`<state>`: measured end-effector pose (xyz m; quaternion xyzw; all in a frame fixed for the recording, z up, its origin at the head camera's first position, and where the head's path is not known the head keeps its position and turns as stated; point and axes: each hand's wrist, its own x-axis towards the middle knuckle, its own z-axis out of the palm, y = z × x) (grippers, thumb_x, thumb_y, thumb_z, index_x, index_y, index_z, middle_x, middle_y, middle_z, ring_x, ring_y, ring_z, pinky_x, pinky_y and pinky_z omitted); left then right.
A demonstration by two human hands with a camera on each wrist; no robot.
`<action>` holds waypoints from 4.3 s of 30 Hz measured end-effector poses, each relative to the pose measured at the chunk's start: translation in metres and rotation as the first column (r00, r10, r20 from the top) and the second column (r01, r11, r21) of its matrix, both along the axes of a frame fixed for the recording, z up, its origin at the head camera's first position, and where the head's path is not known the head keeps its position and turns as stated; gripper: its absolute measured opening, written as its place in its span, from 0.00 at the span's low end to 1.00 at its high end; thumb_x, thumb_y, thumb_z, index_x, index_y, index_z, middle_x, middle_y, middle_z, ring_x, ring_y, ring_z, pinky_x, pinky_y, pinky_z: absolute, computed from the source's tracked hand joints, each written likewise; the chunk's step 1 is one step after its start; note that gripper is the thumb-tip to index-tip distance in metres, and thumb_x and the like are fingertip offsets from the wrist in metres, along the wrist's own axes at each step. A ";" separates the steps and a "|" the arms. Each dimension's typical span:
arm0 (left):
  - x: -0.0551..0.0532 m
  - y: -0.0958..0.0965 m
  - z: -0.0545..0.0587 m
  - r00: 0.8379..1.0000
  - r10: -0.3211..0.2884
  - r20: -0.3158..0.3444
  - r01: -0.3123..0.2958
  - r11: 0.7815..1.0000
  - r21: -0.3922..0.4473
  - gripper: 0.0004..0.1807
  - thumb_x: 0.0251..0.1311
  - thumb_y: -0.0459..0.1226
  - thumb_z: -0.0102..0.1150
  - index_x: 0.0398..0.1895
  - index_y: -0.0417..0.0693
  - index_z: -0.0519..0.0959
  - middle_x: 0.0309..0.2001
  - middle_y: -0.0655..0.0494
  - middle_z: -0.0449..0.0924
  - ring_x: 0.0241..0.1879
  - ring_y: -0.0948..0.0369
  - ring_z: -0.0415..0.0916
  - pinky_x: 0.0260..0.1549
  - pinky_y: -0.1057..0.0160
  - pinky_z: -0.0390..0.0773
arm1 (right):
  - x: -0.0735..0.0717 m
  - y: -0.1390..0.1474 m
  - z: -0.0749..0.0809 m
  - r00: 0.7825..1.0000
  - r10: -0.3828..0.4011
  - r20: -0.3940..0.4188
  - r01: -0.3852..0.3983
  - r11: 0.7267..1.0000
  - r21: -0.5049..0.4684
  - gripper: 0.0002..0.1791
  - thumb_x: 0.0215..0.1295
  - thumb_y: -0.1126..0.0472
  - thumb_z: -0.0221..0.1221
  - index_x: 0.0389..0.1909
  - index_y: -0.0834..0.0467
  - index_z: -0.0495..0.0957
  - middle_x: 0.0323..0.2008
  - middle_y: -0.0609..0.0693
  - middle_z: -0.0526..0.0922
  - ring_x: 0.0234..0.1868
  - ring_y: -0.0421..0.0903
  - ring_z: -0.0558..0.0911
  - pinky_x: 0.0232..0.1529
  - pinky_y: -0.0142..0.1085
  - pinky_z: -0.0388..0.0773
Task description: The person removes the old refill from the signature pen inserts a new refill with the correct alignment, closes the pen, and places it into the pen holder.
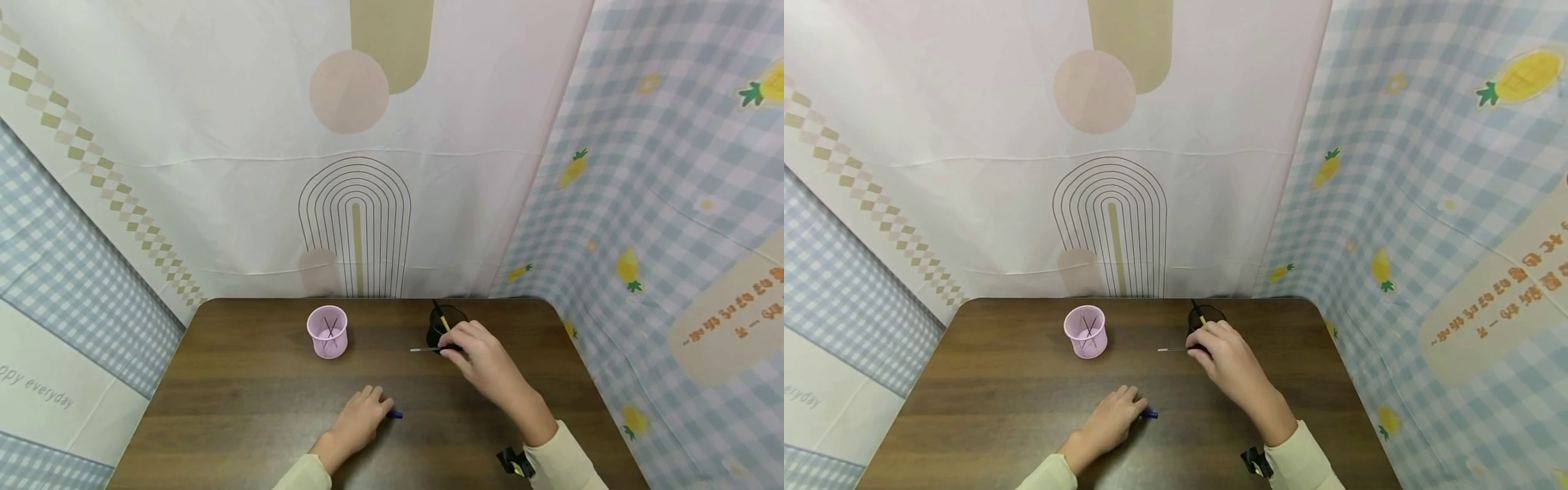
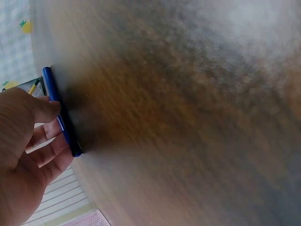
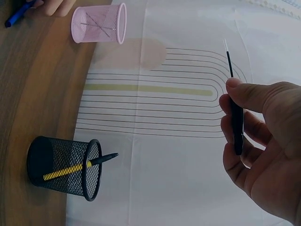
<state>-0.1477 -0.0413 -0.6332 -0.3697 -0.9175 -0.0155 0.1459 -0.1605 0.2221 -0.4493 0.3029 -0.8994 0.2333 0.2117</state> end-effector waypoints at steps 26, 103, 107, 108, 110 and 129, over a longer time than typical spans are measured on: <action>-0.013 -0.006 0.025 1.000 0.024 -0.017 -0.022 0.993 0.119 0.23 0.56 0.54 0.72 0.43 0.50 0.76 0.36 0.57 0.74 0.35 0.58 0.73 0.32 0.59 0.75 | -0.001 0.000 0.000 1.000 0.002 -0.026 -0.002 1.000 -0.007 0.13 0.54 0.66 0.75 0.37 0.50 0.83 0.38 0.39 0.83 0.41 0.39 0.78 0.39 0.35 0.80; -0.022 0.024 0.176 0.932 -0.124 -0.341 0.250 0.902 0.353 0.11 0.60 0.40 0.73 0.43 0.46 0.84 0.41 0.54 0.81 0.41 0.59 0.79 0.38 0.64 0.81 | -0.006 -0.009 -0.006 0.998 0.025 -0.058 -0.026 0.999 -0.024 0.14 0.52 0.66 0.76 0.36 0.52 0.83 0.37 0.42 0.84 0.39 0.39 0.78 0.37 0.34 0.79; -0.021 0.027 0.174 0.932 -0.119 -0.341 0.243 0.906 0.347 0.10 0.61 0.40 0.73 0.42 0.47 0.84 0.39 0.56 0.80 0.39 0.59 0.78 0.35 0.64 0.78 | -0.006 -0.010 -0.007 0.997 0.035 -0.069 -0.037 0.999 -0.027 0.13 0.53 0.66 0.76 0.36 0.52 0.83 0.37 0.42 0.83 0.38 0.39 0.78 0.37 0.33 0.79; -0.020 0.027 0.174 0.933 -0.117 -0.340 0.239 0.908 0.344 0.09 0.61 0.40 0.72 0.42 0.48 0.84 0.39 0.56 0.80 0.39 0.60 0.78 0.35 0.64 0.78 | -0.006 -0.010 -0.007 0.997 0.037 -0.071 -0.039 0.999 -0.027 0.13 0.53 0.66 0.76 0.36 0.52 0.83 0.36 0.42 0.83 0.38 0.39 0.78 0.36 0.33 0.78; -0.020 0.028 0.174 0.935 -0.111 -0.337 0.230 0.913 0.337 0.08 0.62 0.39 0.71 0.41 0.48 0.84 0.38 0.57 0.80 0.39 0.60 0.77 0.35 0.64 0.77 | -0.006 -0.010 -0.007 0.997 0.039 -0.071 -0.041 0.999 -0.026 0.13 0.53 0.66 0.76 0.36 0.52 0.83 0.36 0.42 0.83 0.37 0.39 0.77 0.36 0.33 0.78; -0.020 0.034 0.168 0.924 -0.074 -0.375 0.200 0.930 0.308 0.10 0.52 0.25 0.69 0.35 0.46 0.83 0.36 0.54 0.77 0.35 0.57 0.75 0.32 0.64 0.77 | -0.005 -0.014 -0.007 0.998 0.037 -0.057 -0.038 0.999 -0.021 0.13 0.53 0.67 0.76 0.35 0.52 0.83 0.35 0.42 0.83 0.37 0.39 0.78 0.36 0.33 0.78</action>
